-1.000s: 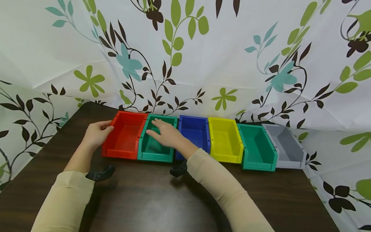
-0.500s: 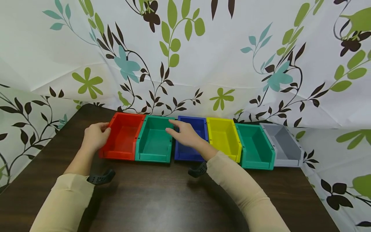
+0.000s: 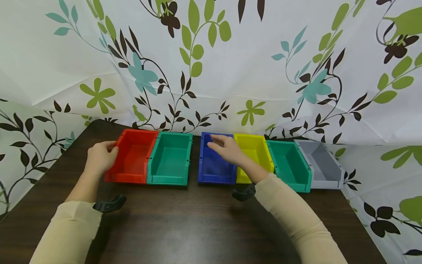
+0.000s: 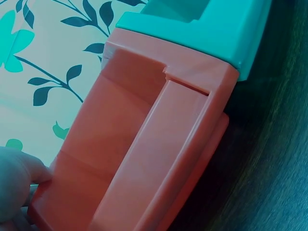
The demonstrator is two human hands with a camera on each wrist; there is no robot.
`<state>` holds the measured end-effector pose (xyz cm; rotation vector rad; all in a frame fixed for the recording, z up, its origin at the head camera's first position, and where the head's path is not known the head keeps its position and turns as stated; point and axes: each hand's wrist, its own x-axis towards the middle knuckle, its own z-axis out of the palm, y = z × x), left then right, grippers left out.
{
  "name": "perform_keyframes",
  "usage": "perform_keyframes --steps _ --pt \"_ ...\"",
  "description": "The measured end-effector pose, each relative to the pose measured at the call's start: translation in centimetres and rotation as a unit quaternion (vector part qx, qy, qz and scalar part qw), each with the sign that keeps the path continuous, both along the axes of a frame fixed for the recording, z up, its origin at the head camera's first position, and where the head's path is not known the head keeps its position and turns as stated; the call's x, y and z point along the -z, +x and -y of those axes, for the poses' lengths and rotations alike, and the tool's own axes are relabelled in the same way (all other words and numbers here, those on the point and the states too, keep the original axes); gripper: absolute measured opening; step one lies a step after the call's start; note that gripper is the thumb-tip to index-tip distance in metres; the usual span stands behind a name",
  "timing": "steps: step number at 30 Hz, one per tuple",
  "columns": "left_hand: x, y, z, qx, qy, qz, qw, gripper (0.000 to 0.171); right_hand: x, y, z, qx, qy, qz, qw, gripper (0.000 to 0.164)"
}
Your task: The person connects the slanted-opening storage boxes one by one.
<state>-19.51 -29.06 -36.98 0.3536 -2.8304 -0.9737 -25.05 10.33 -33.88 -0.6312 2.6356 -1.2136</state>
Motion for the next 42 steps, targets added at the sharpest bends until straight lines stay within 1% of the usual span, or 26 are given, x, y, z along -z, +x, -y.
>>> perform_keyframes --steps 6,12,16,19,21,24,26,28,30,32,34,37,42 --pt "-0.1 0.1 0.5 -0.006 -0.006 0.006 0.9999 0.046 -1.2 0.1 -2.2 0.030 -0.041 0.072 0.996 0.059" --pt "-0.1 0.2 1.1 -0.007 -0.017 0.009 0.9998 0.045 -2.0 0.1 -4.2 0.059 -0.086 0.144 0.984 0.061" --pt "-0.1 0.3 1.4 -0.010 -0.026 0.008 0.9996 0.044 -2.1 0.1 -5.2 0.079 -0.100 0.173 0.977 0.060" --pt "-0.2 0.4 1.4 -0.014 -0.040 -0.004 0.9991 0.044 -2.2 0.0 -5.7 0.098 -0.110 0.187 0.971 0.061" --pt "-0.3 0.4 1.0 -0.017 -0.053 -0.012 0.9984 0.044 -2.2 0.0 -6.0 0.107 -0.118 0.196 0.967 0.062" --pt "-0.5 0.5 -0.3 -0.015 -0.080 -0.039 0.9959 0.045 -2.3 0.1 -6.3 0.116 -0.129 0.210 0.962 0.062" --pt "-0.8 0.6 -1.4 -0.005 -0.094 -0.056 0.9940 0.046 -2.3 0.1 -6.4 0.121 -0.136 0.219 0.959 0.063" --pt "-0.9 0.6 -2.6 0.015 -0.098 -0.078 0.9920 0.046 -2.3 0.1 -6.5 0.127 -0.140 0.225 0.956 0.061" --pt "-1.0 0.5 -3.7 0.043 -0.080 -0.077 0.9929 0.049 -2.3 0.1 -6.5 0.136 -0.142 0.230 0.953 0.061" --pt "-1.0 0.4 -4.8 0.068 -0.048 -0.065 0.9944 0.054 -2.3 0.0 -6.4 0.142 -0.141 0.232 0.952 0.061" --pt "-0.9 0.2 -5.7 0.082 -0.016 -0.045 0.9955 0.059 -2.2 -0.1 -6.4 0.146 -0.144 0.236 0.950 0.062" --pt "-0.7 -0.1 -6.7 0.082 0.013 -0.018 0.9964 0.059 -2.1 -0.2 -6.2 0.146 -0.149 0.240 0.948 0.064" --pt "-0.3 -0.7 -7.4 0.067 0.025 -0.004 0.9974 0.053 -2.0 -0.3 -5.8 0.140 -0.155 0.247 0.946 0.063"
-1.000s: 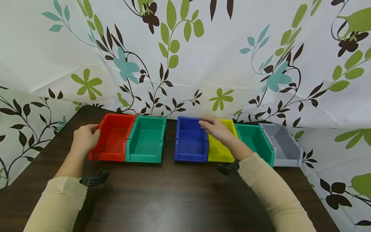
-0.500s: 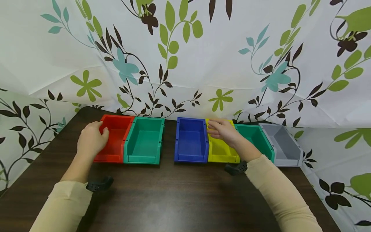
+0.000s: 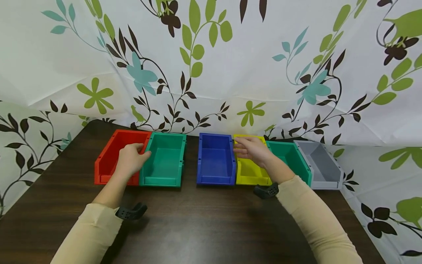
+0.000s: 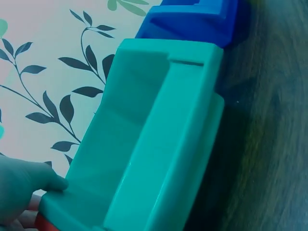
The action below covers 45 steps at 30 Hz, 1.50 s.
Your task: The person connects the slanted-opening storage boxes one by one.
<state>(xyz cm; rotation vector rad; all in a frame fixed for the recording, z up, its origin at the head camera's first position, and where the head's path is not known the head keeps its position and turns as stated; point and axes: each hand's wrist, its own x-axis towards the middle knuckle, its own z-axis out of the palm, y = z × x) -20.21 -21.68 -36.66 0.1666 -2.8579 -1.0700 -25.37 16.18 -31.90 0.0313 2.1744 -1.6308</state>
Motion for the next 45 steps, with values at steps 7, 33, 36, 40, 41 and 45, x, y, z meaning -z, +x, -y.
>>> perform_keyframes --steps 7,33,36,40,41,45 --pt "-0.2 -0.3 0.4 -0.019 0.006 0.003 0.9998 0.053 0.1 -0.1 1.1 0.004 -0.017 0.009 1.000 0.062" --pt "0.1 0.0 0.9 -0.015 0.022 0.002 0.9996 0.052 2.6 -1.9 5.5 -0.023 0.252 -0.051 0.966 0.049" --pt "0.2 0.0 1.0 -0.014 0.026 0.002 0.9995 0.052 2.7 -2.0 5.7 -0.018 0.254 -0.051 0.966 0.050" --pt "0.4 -0.1 1.1 -0.018 0.031 0.001 0.9994 0.053 2.7 -2.0 5.7 -0.014 0.247 -0.054 0.967 0.050" --pt "0.5 -0.1 1.2 -0.019 0.032 0.001 0.9993 0.053 2.7 -2.0 5.7 -0.013 0.242 -0.054 0.969 0.050" --pt "0.9 -0.2 1.4 -0.026 0.034 -0.002 0.9991 0.053 2.8 -2.0 5.6 -0.011 0.220 -0.058 0.974 0.052"
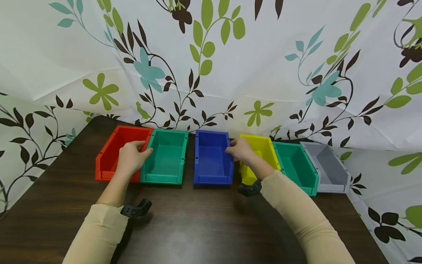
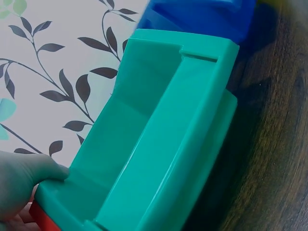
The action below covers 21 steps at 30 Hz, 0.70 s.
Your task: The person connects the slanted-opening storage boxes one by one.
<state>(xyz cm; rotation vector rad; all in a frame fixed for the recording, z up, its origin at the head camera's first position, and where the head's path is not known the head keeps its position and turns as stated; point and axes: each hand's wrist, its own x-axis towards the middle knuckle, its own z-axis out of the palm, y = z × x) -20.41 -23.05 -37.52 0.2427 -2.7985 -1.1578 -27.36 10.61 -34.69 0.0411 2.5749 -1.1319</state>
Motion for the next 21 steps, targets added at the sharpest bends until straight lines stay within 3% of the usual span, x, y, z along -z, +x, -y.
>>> perform_keyframes --steps 13,21 --pt "0.0 0.3 0.0 -0.011 0.016 -0.003 0.9998 0.053 -1.8 0.6 -0.5 0.000 -0.097 0.029 0.995 0.055" --pt "0.1 0.3 0.0 -0.014 0.018 -0.008 0.9997 0.052 -2.1 0.8 -0.1 0.002 -0.136 0.038 0.990 0.051"
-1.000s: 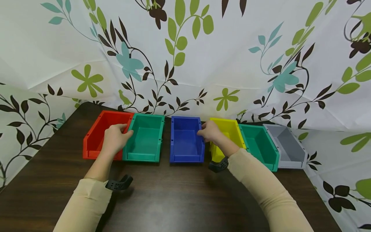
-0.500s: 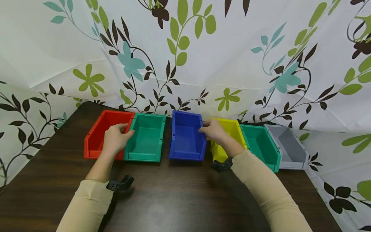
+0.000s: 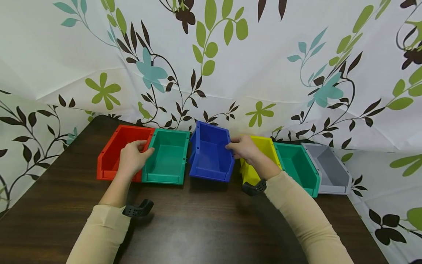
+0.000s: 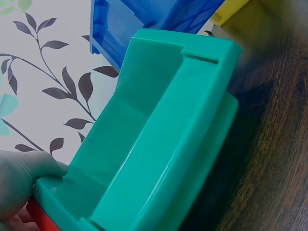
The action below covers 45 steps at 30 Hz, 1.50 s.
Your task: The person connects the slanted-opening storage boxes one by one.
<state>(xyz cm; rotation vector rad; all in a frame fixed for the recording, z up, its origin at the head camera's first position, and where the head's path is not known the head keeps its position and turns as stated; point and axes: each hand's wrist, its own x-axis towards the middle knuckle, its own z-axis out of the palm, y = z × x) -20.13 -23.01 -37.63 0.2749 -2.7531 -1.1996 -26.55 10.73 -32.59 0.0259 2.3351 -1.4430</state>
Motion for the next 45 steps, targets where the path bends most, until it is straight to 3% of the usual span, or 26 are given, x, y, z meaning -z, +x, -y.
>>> perform_keyframes --steps 31,39,45 --pt "0.3 -0.2 -0.3 0.001 0.000 -0.006 1.0000 0.052 0.1 -0.3 0.9 0.012 0.004 -0.012 1.000 0.047" --pt "0.3 -0.3 -1.0 0.008 0.001 -0.012 0.9999 0.051 -1.6 -0.3 1.1 -0.012 0.072 -0.058 0.996 0.056" --pt "0.2 -0.2 -1.3 0.014 0.001 -0.017 0.9998 0.051 -1.6 -0.4 1.0 -0.033 0.121 -0.062 0.990 0.046"
